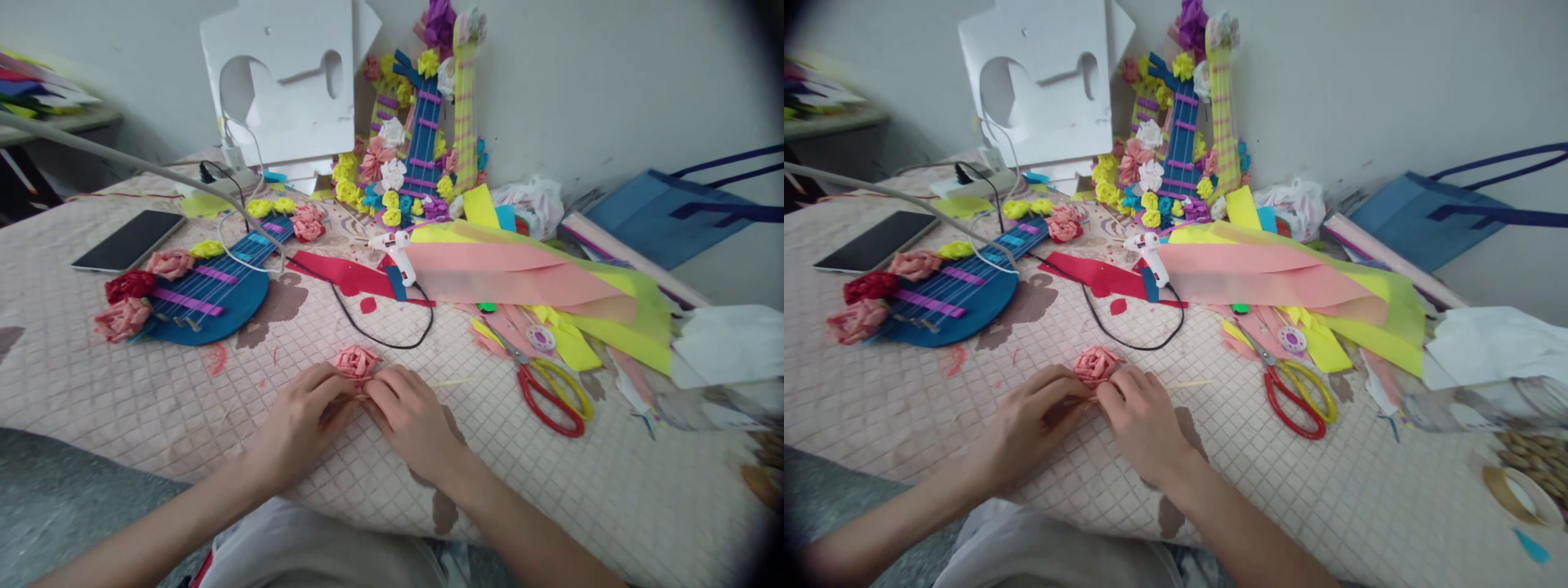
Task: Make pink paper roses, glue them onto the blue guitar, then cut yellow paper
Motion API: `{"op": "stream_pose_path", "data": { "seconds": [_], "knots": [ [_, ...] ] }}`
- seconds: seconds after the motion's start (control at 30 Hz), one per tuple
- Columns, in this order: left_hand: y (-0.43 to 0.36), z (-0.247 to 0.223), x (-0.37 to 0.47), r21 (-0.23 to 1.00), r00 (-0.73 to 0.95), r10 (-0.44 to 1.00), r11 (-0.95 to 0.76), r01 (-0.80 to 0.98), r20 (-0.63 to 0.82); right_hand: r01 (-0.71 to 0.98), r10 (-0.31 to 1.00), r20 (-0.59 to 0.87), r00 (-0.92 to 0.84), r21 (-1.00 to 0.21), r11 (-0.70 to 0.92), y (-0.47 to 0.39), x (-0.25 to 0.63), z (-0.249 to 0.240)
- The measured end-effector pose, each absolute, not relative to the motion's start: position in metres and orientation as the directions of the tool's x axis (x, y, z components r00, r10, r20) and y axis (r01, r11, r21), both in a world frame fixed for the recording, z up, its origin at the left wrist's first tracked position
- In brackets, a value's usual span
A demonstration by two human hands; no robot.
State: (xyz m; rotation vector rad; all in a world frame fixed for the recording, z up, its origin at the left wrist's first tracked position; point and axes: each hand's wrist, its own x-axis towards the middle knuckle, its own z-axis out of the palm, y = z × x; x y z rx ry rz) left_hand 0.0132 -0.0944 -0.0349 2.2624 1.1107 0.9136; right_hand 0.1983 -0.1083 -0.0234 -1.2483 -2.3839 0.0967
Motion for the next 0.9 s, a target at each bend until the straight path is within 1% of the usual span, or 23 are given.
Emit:
{"op": "stream_pose_path", "data": {
  "seconds": [0.2,0.37,0.43,0.53,0.6,0.7,0.77,0.9],
  "knots": [
    [-0.093,-0.031,0.010,0.617,0.442,0.804,-0.591,0.519,0.398,0.774,0.803,0.352,-0.481,-0.259,0.577,-0.109,0.200,-0.020],
    [-0.071,-0.022,0.007,0.594,0.425,0.787,-0.616,0.517,0.446,0.775,0.794,0.352,-0.496,-0.233,0.588,-0.107,0.200,-0.020],
    [-0.058,-0.017,0.007,0.599,0.486,0.766,-0.637,0.486,0.420,0.776,0.793,0.351,-0.497,-0.229,0.588,-0.107,0.200,-0.020],
    [-0.044,-0.011,0.007,0.630,0.614,0.726,-0.640,0.440,0.309,0.768,0.792,0.343,-0.504,-0.241,0.593,-0.107,0.202,-0.021],
    [-0.038,-0.007,0.007,0.646,0.663,0.705,-0.633,0.426,0.254,0.752,0.788,0.337,-0.515,-0.264,0.604,-0.107,0.204,-0.022],
    [-0.036,-0.006,0.007,0.672,0.673,0.714,-0.596,0.440,0.192,0.722,0.778,0.321,-0.540,-0.299,0.624,-0.108,0.207,-0.023],
    [-0.036,-0.007,0.007,0.693,0.661,0.729,-0.570,0.442,0.178,0.709,0.775,0.322,-0.543,-0.319,0.629,-0.109,0.209,-0.024],
    [-0.037,-0.014,0.004,0.696,0.598,0.763,-0.568,0.439,0.246,0.722,0.786,0.376,-0.491,-0.329,0.609,-0.112,0.211,-0.024]
  ]
}}
